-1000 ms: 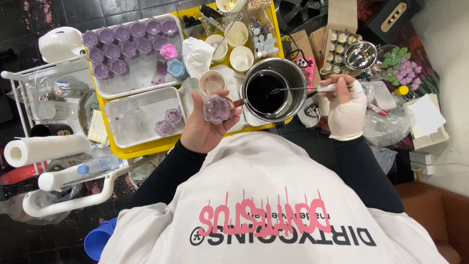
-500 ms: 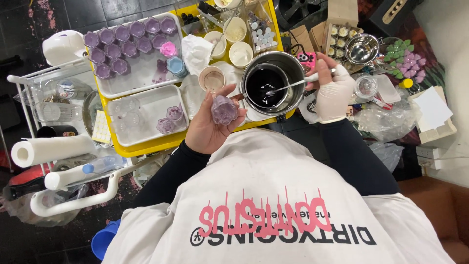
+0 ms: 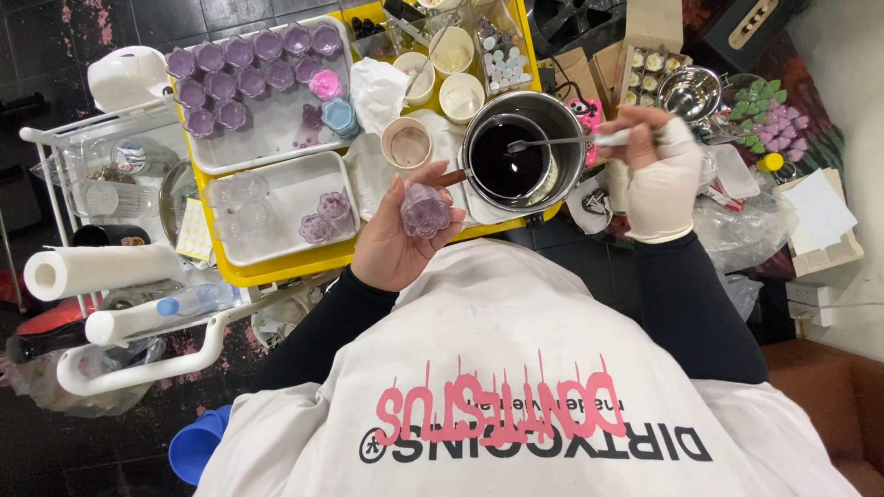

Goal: The person holds a small flower-shaped candle in one hand and repeatedly dips a thin rod into a pot of melted dark wax, brushing and coating the candle with wax over the pot. The person continues coating the same candle throughout the episode.

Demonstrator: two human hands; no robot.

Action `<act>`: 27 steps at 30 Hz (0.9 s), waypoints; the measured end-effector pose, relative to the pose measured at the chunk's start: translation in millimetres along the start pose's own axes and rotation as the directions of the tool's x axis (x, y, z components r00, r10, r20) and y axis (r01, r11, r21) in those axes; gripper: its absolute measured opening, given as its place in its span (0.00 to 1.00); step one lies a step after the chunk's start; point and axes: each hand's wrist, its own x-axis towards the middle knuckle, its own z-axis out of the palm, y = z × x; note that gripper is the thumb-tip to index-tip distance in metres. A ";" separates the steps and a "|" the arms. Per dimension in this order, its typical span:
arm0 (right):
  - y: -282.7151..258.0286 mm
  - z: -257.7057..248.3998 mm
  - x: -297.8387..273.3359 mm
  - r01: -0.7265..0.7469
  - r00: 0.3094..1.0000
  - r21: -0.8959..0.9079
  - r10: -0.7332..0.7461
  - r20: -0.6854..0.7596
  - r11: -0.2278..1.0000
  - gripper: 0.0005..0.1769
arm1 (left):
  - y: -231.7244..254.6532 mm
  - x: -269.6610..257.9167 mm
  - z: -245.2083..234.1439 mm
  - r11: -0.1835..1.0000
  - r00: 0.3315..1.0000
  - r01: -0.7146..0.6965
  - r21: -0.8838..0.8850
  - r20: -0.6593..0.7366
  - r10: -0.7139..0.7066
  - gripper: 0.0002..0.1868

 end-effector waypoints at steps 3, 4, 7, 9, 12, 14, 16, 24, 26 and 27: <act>27.1 -8.9 -4.4 -0.086 0.987 0.194 0.057 0.150 0.977 0.11 | -1.8 -1.9 0.0 1.000 1.000 -0.007 0.010 -0.015 0.007 0.29; 37.0 -14.7 -6.5 -0.089 0.987 0.194 0.059 0.153 0.977 0.11 | -2.6 -2.9 -0.5 1.000 1.000 -0.009 0.008 -0.018 0.009 0.29; 62.6 -30.0 -11.0 -0.128 0.983 0.320 0.079 0.163 0.939 0.09 | -4.7 -3.7 -1.6 1.000 0.999 0.008 0.012 -0.042 -0.007 0.29; 75.1 -36.4 -12.8 -0.076 0.988 0.314 0.028 0.153 0.946 0.08 | -6.3 -4.2 -2.9 1.000 0.999 0.012 0.012 -0.041 -0.011 0.29; 79.7 -33.2 -13.6 -0.082 0.988 0.396 0.022 0.153 0.914 0.09 | -6.4 -5.3 0.9 0.999 0.999 0.024 0.023 -0.049 -0.023 0.28; 79.3 -32.2 -11.3 -0.085 0.983 0.395 0.013 0.181 0.915 0.08 | -6.3 -6.0 2.3 0.999 0.998 0.026 0.025 -0.050 -0.025 0.29; 80.1 -33.3 -8.8 -0.086 0.978 0.395 0.003 0.207 0.915 0.07 | -5.8 -6.6 1.3 0.999 0.998 0.029 0.027 -0.051 -0.027 0.29; 81.7 -52.6 -3.8 -0.075 0.971 0.401 -0.024 0.237 0.913 0.05 | -5.1 -5.2 -8.6 1.000 0.999 0.017 0.019 -0.033 -0.016 0.28; 74.5 -58.6 -1.1 -0.064 0.972 0.359 -0.024 0.234 0.931 0.05 | -4.2 -4.7 -8.1 1.000 0.999 0.018 0.016 -0.029 -0.018 0.28; 70.9 -61.1 0.9 -0.051 0.973 0.318 -0.025 0.231 0.947 0.05 | -3.3 -4.2 -7.8 1.000 1.000 0.019 0.016 -0.025 -0.019 0.28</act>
